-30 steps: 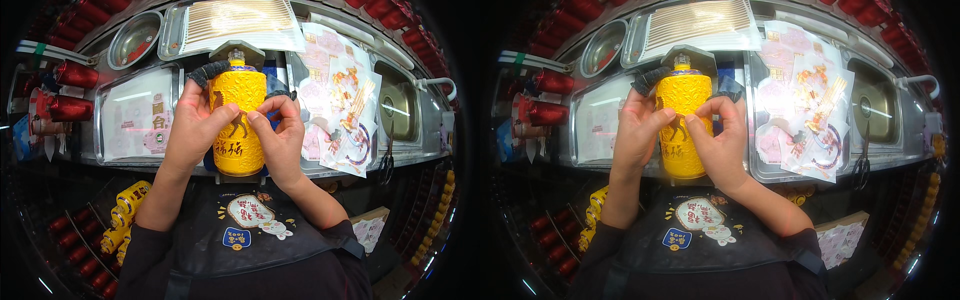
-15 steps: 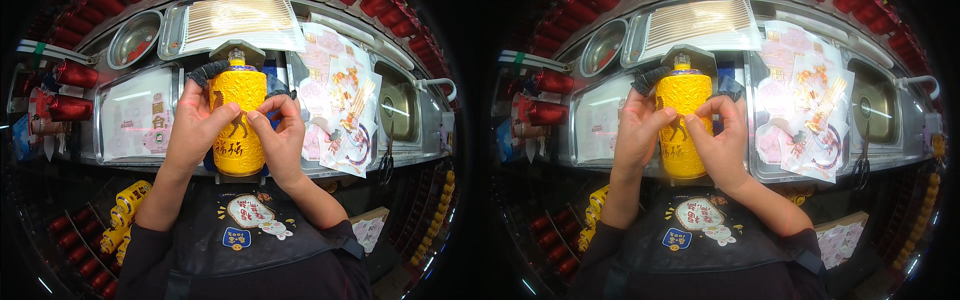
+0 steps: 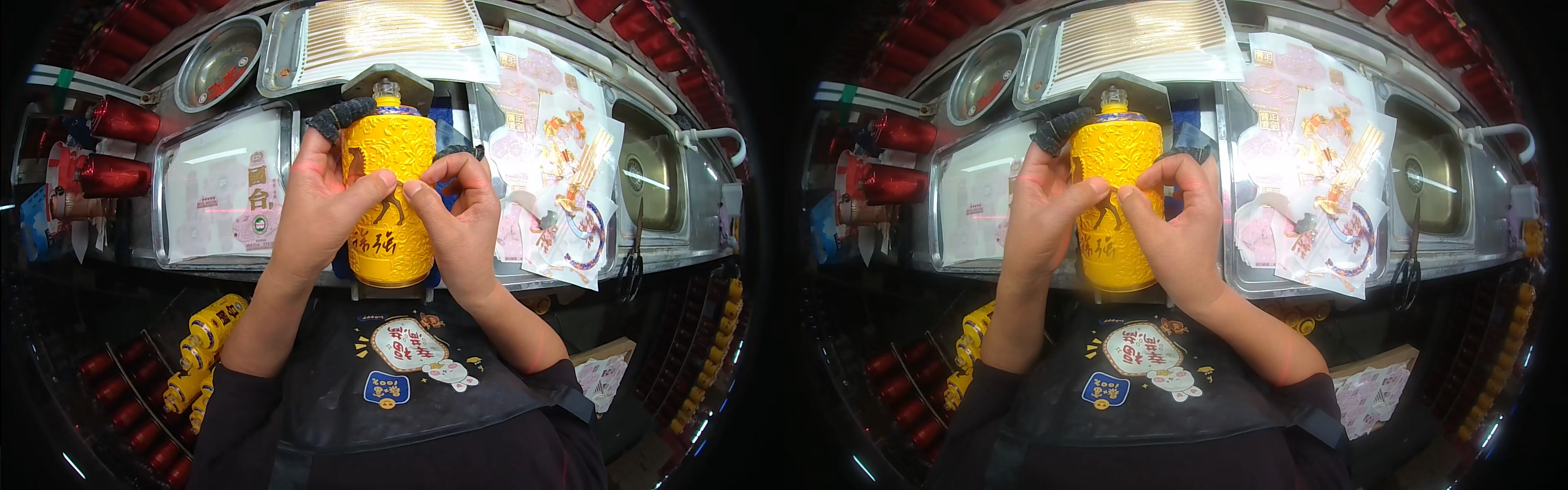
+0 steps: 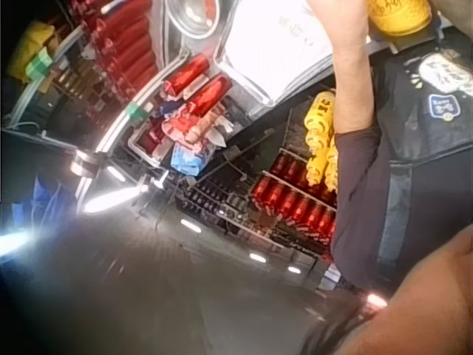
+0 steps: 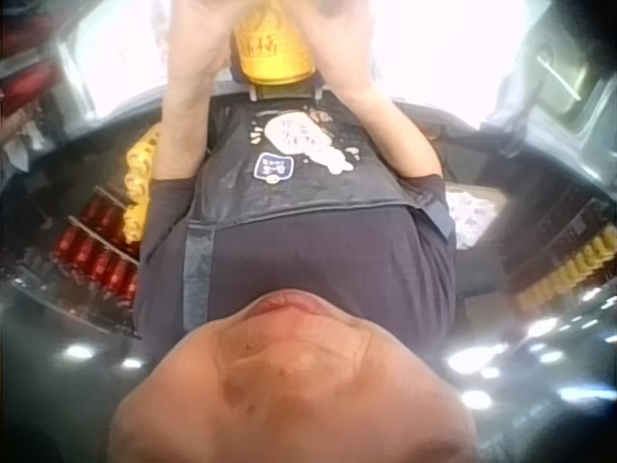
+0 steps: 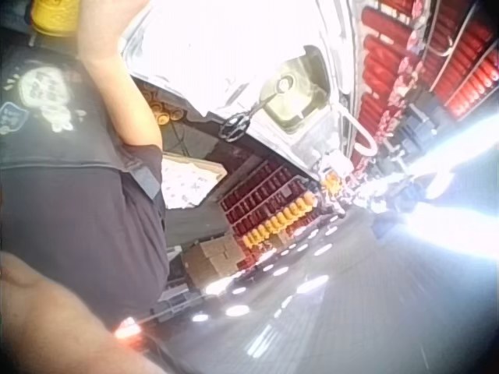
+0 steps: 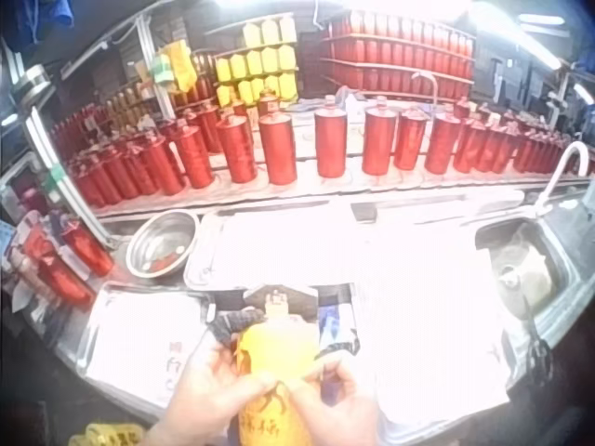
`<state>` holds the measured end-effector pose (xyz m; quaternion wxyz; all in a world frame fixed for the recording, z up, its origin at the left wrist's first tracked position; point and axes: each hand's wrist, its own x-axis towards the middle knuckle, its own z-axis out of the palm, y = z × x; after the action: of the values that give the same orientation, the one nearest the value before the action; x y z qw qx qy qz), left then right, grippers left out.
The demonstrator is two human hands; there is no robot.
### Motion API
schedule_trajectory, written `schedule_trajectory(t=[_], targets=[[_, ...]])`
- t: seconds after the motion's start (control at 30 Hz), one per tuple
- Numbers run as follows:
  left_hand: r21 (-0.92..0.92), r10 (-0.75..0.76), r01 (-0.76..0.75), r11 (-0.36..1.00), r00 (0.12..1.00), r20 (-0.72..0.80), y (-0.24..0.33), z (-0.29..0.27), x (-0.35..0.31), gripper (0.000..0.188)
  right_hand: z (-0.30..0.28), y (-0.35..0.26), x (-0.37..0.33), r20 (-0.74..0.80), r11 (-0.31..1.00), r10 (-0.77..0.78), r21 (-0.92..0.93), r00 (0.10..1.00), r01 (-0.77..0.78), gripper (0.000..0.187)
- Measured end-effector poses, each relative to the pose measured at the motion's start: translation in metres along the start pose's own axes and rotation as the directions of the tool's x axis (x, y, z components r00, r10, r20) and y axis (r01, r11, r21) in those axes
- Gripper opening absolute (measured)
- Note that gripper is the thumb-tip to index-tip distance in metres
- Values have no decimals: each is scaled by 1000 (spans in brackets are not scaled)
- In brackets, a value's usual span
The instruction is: The person uses scissors to cut small decorative pieces from paper and applies them to yellow cylindrical bottles. They handle multiple bottles, placing finished ones aside and retrieving new ones from a nearby tray.
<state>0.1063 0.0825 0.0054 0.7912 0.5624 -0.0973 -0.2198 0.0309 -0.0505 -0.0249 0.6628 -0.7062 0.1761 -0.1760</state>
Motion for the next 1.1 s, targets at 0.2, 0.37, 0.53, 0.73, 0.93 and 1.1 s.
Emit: schedule_trajectory(t=[0.2,0.37,0.53,0.73,0.93,1.1], targets=[[43,35,-35,998,999,13,-2,1,0,57,-4,-2,-1,51,999,1,-36,999,1,14],[57,41,-42,997,999,16,-3,1,0,57,-3,0,-1,55,967,82,237,995,-93,9],[60,39,-40,997,999,16,-3,0,0,57,-3,1,-1,48,979,76,184,996,-84,13],[72,47,-49,996,999,20,-3,1,-1,57,-3,2,0,43,1000,-9,30,999,8,17],[80,39,-40,996,999,22,-3,1,-1,59,-3,1,0,34,998,15,58,999,-17,17],[73,46,-48,996,998,33,-3,3,-1,59,-3,1,0,34,996,24,82,999,-27,16]])
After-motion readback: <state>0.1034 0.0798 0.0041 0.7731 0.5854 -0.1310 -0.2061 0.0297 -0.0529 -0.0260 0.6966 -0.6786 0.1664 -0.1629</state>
